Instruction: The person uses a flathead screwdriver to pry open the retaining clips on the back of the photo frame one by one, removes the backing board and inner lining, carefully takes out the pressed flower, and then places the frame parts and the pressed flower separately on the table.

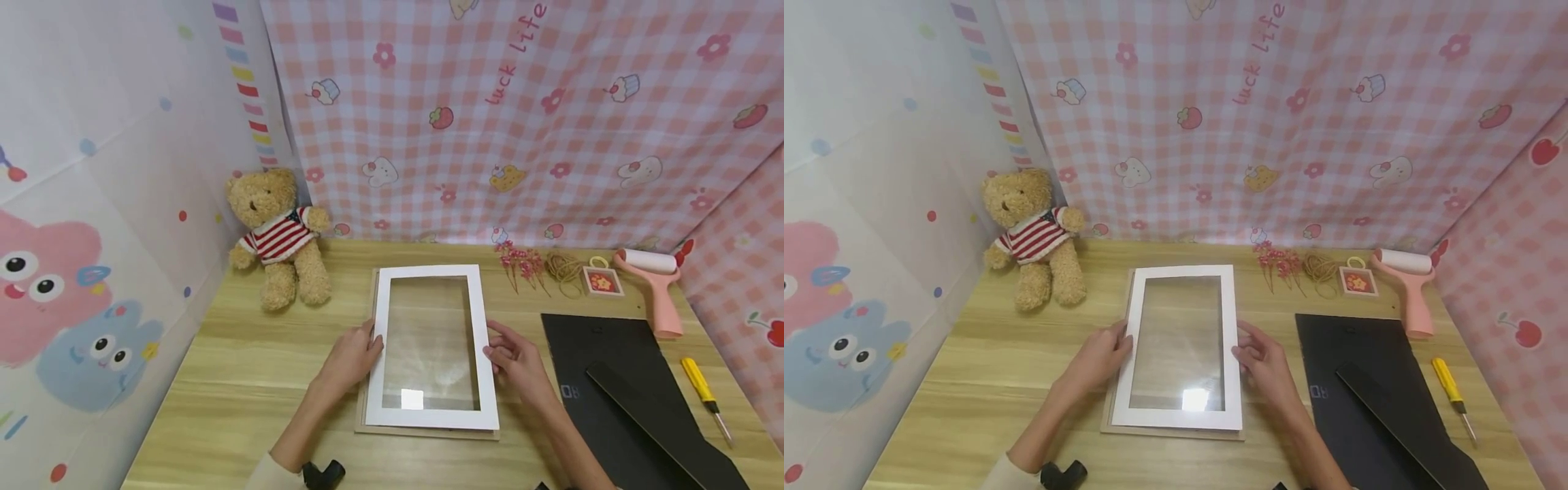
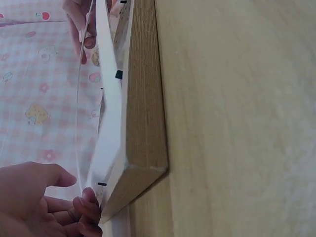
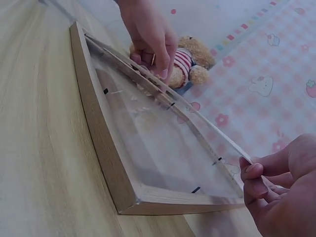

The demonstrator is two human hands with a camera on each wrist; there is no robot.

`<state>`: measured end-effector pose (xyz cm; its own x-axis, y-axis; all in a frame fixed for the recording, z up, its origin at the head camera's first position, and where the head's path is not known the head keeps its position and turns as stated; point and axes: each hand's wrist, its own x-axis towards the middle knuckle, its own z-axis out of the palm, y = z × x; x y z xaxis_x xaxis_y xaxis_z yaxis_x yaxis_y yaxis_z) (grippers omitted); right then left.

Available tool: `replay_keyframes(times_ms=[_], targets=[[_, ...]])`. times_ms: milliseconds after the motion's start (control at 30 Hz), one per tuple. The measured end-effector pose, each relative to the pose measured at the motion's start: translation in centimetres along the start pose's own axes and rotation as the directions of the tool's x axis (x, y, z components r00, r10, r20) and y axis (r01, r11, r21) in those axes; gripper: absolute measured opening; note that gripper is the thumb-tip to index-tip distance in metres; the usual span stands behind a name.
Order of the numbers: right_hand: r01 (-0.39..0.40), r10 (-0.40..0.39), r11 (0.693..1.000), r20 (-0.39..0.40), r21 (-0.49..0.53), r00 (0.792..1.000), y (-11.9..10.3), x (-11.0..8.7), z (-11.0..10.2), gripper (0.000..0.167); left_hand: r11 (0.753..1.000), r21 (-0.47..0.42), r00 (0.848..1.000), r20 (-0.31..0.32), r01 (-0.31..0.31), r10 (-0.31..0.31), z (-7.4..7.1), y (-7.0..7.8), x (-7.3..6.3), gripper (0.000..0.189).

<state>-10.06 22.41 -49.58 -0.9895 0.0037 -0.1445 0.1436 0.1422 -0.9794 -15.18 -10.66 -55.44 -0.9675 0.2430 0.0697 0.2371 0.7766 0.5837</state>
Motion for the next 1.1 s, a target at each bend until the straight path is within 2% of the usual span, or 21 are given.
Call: replay_keyframes(times_ms=[100,233,367,500,733,900,1100], targets=[[-0.030,0.030,0.999,-0.005,0.040,1.000,-0.1,-0.1,-0.3,0.055,0.999,-0.026,1.000,0.007,0.026,-0.026,0.1,-0.1,0.3,0.048],[-0.065,0.065,0.997,-0.003,0.050,0.998,-0.3,-0.4,-0.7,0.056,0.996,-0.090,1.000,-0.009,0.018,-0.019,0.2,0.0,0.3,0.043],[-0.034,0.034,0.999,-0.008,-0.040,0.999,-0.4,-0.9,-1.8,0.056,0.989,-0.142,0.999,-0.027,-0.027,0.023,0.5,0.4,0.4,0.035],[0.014,-0.016,0.990,-0.017,-0.142,1.000,-0.5,-1.6,-3.5,0.053,0.986,-0.152,0.998,-0.002,-0.068,0.069,1.4,1.3,0.6,0.030],[0.053,-0.077,0.956,-0.070,-0.290,0.995,-0.3,-2.9,-6.6,0.047,0.979,-0.135,0.988,0.018,-0.151,0.155,2.9,4.2,1.0,0.026],[0.044,-0.082,0.934,-0.093,-0.355,0.992,0.0,-3.4,-8.3,0.046,0.967,-0.170,0.979,0.037,-0.190,0.199,4.0,5.4,1.6,0.025],[0.018,-0.097,0.874,-0.139,-0.486,0.986,0.0,-4.5,-11.0,0.044,0.954,-0.151,0.959,0.076,-0.259,0.273,6.1,7.7,2.5,0.020]])
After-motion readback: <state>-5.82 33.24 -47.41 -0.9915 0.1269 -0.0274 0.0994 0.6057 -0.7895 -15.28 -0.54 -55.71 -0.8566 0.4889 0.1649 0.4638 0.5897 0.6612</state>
